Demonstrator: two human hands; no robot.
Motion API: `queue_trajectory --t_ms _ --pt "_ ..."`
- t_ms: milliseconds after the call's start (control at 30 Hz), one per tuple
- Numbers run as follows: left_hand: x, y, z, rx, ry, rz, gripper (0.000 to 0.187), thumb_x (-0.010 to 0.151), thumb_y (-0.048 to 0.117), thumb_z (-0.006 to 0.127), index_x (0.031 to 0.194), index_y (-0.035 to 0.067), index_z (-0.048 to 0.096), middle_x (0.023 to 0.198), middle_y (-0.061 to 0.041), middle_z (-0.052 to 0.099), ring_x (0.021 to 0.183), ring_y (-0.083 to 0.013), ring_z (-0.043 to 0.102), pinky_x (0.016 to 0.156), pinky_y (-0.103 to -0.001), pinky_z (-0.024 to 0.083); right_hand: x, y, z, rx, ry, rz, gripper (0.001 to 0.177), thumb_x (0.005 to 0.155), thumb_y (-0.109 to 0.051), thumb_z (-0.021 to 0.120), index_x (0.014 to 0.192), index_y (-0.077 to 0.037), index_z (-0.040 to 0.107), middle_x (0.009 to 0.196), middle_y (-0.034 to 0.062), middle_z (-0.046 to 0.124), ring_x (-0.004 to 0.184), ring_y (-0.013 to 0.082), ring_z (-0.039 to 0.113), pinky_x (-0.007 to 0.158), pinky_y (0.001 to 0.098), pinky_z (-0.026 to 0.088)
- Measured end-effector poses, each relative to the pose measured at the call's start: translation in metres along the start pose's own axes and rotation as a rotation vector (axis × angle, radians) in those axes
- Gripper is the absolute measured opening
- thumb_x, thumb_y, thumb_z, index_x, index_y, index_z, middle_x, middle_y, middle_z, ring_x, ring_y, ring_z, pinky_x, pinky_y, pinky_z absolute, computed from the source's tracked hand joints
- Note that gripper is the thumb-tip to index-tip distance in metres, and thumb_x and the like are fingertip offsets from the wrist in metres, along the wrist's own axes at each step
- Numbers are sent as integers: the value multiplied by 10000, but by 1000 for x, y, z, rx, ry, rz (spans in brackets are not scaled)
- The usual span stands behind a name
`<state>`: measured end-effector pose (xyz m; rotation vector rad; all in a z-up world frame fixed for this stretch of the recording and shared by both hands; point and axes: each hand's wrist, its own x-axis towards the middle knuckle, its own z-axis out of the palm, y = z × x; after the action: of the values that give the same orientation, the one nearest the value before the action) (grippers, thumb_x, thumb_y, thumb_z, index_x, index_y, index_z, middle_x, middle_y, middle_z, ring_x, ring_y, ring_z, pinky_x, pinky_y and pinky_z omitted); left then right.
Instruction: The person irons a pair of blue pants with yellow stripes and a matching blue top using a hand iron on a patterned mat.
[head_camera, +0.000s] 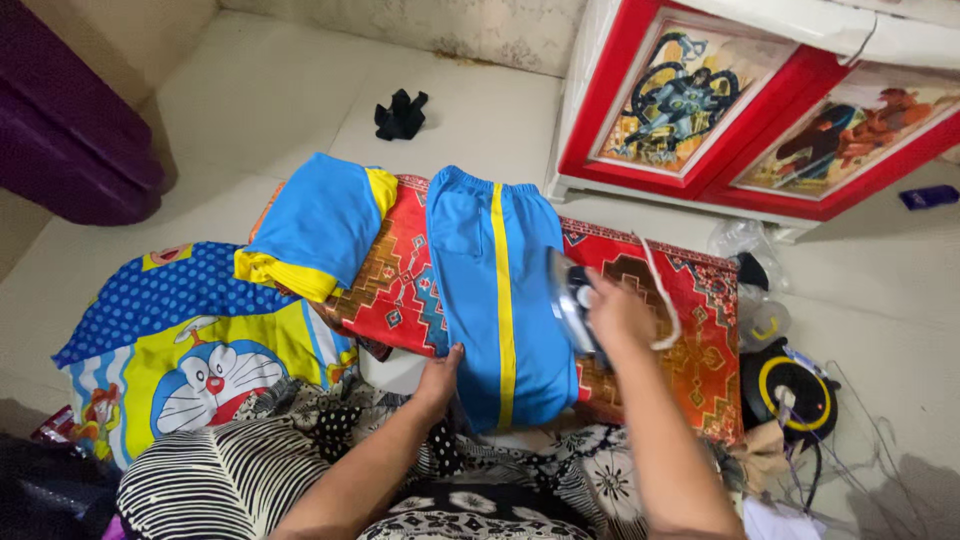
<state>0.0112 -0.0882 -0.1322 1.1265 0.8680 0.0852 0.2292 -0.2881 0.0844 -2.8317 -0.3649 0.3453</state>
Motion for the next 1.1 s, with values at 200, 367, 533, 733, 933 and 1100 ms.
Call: queue_trajectory --t_ms 200,367,533,733,933,1100 --pt "-50 16 0 155 -369 -106 546 889 345 746 1297 -3 643 1267 -114 719 1168 -214 650 1050 -359 473 -12 93 -26 -312 579 -124 449 882 -406 613 1314 -317 697 1134 139 723 987 338 723 818 490 570" --pt "-68 35 20 138 -574 -31 706 770 264 791 1384 11 552 1329 -126 689 1203 -244 660 1090 -372 481 -103 88 38 172 -300 6 331 956 -469 674 1121 -214 807 1089 83 820 971 278 773 856 425 599" --pt "-89 84 24 -222 -725 -244 645 775 198 705 1364 -16 553 1245 -205 682 1123 -343 673 1036 -508 514 -139 107 92 317 -548 13 748 743 -539 845 1372 -208 614 1292 53 717 1205 198 671 1060 401 455" --pt "-113 114 29 -602 -805 -300 645 776 210 625 1366 -33 535 1229 -237 685 1083 -391 695 978 -557 547 -123 132 140 1540 -558 54 1042 688 -528 817 1553 -99 426 1390 192 638 1195 308 627 934 504 536" --pt "-130 108 17 -737 -809 -300 619 787 207 612 1353 -34 542 1221 -245 686 1077 -393 699 969 -551 561 -154 97 95 1838 -762 -175 975 777 -297 853 1582 -37 370 1422 243 561 1226 349 575 1044 502 493" --pt "-109 138 39 -735 -761 -150 509 796 158 628 1276 -5 580 1170 -211 698 1075 -389 707 971 -568 569 -150 48 5 1789 -380 -511 997 749 -98 805 1605 -51 296 1525 153 473 1368 275 531 1159 438 457"
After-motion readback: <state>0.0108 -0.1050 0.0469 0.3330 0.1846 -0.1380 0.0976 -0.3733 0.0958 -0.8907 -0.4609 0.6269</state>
